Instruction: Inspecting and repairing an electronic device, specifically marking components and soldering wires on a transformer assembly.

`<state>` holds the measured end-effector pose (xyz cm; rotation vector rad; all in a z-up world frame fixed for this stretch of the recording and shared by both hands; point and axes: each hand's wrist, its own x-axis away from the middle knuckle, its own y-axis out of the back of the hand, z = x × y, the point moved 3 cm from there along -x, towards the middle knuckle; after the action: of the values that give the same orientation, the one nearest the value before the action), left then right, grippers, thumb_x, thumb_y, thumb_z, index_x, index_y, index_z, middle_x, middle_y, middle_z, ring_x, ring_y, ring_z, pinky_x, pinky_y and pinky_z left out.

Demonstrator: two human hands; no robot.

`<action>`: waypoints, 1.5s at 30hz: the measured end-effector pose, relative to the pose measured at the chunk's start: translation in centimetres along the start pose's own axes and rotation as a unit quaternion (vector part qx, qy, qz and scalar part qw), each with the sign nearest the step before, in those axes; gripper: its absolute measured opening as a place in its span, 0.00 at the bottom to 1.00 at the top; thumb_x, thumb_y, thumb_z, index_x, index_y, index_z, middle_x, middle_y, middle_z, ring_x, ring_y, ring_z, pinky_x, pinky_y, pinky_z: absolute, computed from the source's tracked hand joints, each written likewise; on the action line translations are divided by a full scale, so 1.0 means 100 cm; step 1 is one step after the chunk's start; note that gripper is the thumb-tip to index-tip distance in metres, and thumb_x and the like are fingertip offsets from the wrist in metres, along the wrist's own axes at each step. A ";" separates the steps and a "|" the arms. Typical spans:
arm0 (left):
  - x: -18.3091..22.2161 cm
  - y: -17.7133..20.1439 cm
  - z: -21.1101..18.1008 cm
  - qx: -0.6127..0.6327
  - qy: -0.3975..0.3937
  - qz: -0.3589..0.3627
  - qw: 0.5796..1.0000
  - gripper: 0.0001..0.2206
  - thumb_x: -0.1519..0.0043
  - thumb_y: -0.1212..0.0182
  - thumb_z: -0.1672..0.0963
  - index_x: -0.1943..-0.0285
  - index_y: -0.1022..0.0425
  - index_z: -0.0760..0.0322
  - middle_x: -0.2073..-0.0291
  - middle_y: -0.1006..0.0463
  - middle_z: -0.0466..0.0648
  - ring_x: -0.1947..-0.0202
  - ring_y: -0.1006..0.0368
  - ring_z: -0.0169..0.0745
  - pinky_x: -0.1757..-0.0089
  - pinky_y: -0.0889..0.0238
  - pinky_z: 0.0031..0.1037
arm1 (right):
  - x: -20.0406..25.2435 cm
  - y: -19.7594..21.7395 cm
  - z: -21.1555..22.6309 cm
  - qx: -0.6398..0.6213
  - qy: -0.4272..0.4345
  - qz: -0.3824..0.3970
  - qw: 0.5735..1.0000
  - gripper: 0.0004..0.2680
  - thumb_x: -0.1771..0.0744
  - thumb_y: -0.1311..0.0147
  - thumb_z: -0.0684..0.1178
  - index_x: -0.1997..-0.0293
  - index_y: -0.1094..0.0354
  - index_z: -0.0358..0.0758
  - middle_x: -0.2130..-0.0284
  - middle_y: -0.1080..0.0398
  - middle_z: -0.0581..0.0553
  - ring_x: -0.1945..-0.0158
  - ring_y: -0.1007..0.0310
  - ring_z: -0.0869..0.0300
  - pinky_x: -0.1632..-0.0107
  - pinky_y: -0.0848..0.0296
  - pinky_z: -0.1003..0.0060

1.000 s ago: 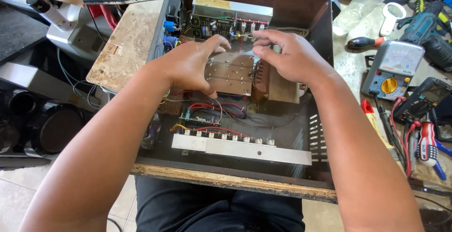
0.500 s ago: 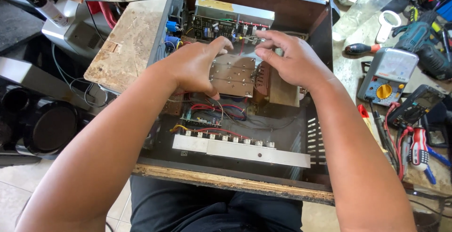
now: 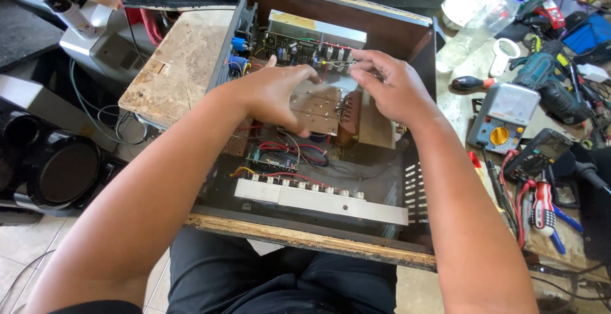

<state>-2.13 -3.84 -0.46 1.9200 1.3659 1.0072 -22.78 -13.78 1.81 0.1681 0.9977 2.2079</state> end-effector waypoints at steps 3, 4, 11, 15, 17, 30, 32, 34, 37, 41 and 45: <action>-0.025 -0.015 -0.014 -0.059 -0.049 -0.083 0.994 0.32 0.51 0.31 0.42 0.39 0.28 0.53 0.35 0.28 0.50 0.31 0.38 0.58 0.32 0.72 0.68 | 0.000 0.002 -0.002 0.028 0.003 -0.032 0.999 0.12 0.29 0.47 0.50 0.38 0.29 0.45 0.54 0.21 0.46 0.45 0.24 0.48 0.42 0.29 0.49; -0.037 -0.021 -0.012 -0.133 -0.048 -0.131 0.981 0.24 0.48 0.34 0.41 0.46 0.24 0.46 0.45 0.24 0.44 0.38 0.33 0.52 0.37 0.55 0.60 | -0.001 0.002 -0.003 0.037 0.004 -0.038 0.999 0.12 0.30 0.46 0.49 0.40 0.28 0.46 0.54 0.21 0.46 0.46 0.24 0.49 0.42 0.29 0.49; -0.057 -0.028 -0.015 -0.121 -0.046 -0.165 0.978 0.06 0.39 0.38 0.46 0.61 0.17 0.36 0.65 0.17 0.30 0.50 0.24 0.39 0.45 0.37 0.47 | -0.001 0.001 -0.003 0.062 -0.007 -0.043 0.997 0.09 0.31 0.44 0.47 0.45 0.26 0.46 0.55 0.21 0.47 0.46 0.24 0.49 0.42 0.30 0.49; -0.061 -0.039 -0.010 -0.115 -0.071 -0.175 0.975 0.08 0.40 0.38 0.47 0.60 0.17 0.43 0.68 0.16 0.36 0.53 0.23 0.45 0.48 0.34 0.46 | -0.001 0.000 0.002 0.080 -0.018 -0.037 0.996 0.09 0.31 0.45 0.47 0.45 0.25 0.45 0.55 0.21 0.45 0.45 0.25 0.45 0.42 0.31 0.46; -0.068 -0.046 -0.006 -0.103 -0.088 -0.189 0.973 0.10 0.41 0.40 0.46 0.62 0.17 0.46 0.70 0.17 0.40 0.57 0.21 0.48 0.53 0.29 0.46 | -0.003 -0.003 0.002 0.091 -0.021 -0.038 0.995 0.09 0.30 0.45 0.47 0.44 0.25 0.43 0.54 0.21 0.44 0.45 0.25 0.44 0.41 0.31 0.46; -0.085 -0.068 0.005 -0.096 -0.111 -0.250 0.957 0.08 0.43 0.40 0.51 0.65 0.21 0.55 0.68 0.24 0.49 0.55 0.27 0.54 0.56 0.26 0.46 | 0.001 -0.003 0.017 0.144 0.034 0.027 0.989 0.09 0.31 0.44 0.41 0.47 0.24 0.36 0.49 0.25 0.35 0.42 0.28 0.38 0.40 0.33 0.40; -0.080 -0.063 0.005 -0.154 -0.075 -0.227 0.959 0.08 0.42 0.43 0.47 0.63 0.23 0.45 0.61 0.26 0.41 0.49 0.33 0.48 0.52 0.31 0.45 | 0.002 -0.002 0.016 0.140 0.034 0.030 0.989 0.09 0.31 0.44 0.41 0.46 0.25 0.38 0.47 0.26 0.36 0.41 0.29 0.38 0.39 0.34 0.40; -0.073 -0.057 0.002 -0.164 -0.068 -0.222 0.959 0.08 0.41 0.43 0.47 0.63 0.22 0.43 0.61 0.27 0.39 0.49 0.34 0.46 0.52 0.32 0.45 | 0.002 -0.002 0.012 0.148 0.058 0.016 0.987 0.09 0.31 0.43 0.41 0.45 0.25 0.36 0.47 0.26 0.35 0.41 0.29 0.38 0.39 0.34 0.41; -0.056 -0.041 -0.014 -0.146 -0.045 -0.181 0.971 0.07 0.37 0.44 0.50 0.59 0.19 0.41 0.53 0.27 0.40 0.44 0.37 0.49 0.48 0.39 0.50 | 0.005 0.012 0.028 0.179 0.020 0.007 0.984 0.12 0.30 0.47 0.47 0.40 0.29 0.40 0.42 0.31 0.38 0.39 0.34 0.42 0.37 0.40 0.39; -0.056 -0.039 -0.014 -0.091 -0.043 -0.141 0.985 0.11 0.35 0.46 0.51 0.56 0.15 0.40 0.46 0.27 0.42 0.39 0.40 0.53 0.41 0.51 0.54 | 0.035 0.065 0.054 0.147 0.078 -0.089 0.982 0.13 0.28 0.45 0.45 0.36 0.31 0.35 0.47 0.30 0.38 0.42 0.31 0.48 0.39 0.35 0.49; -0.064 -0.044 -0.004 -0.059 -0.090 -0.133 0.985 0.12 0.39 0.47 0.55 0.57 0.15 0.48 0.49 0.25 0.49 0.43 0.33 0.61 0.41 0.64 0.82 | 0.125 0.124 0.030 0.134 0.105 -0.238 0.956 0.10 0.22 0.46 0.33 0.31 0.37 0.20 0.42 0.29 0.27 0.40 0.28 0.47 0.34 0.26 0.55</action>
<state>-5.93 -8.51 -5.33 1.6458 1.3805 0.7500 -37.76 -9.59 10.64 -0.1756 1.2983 1.6704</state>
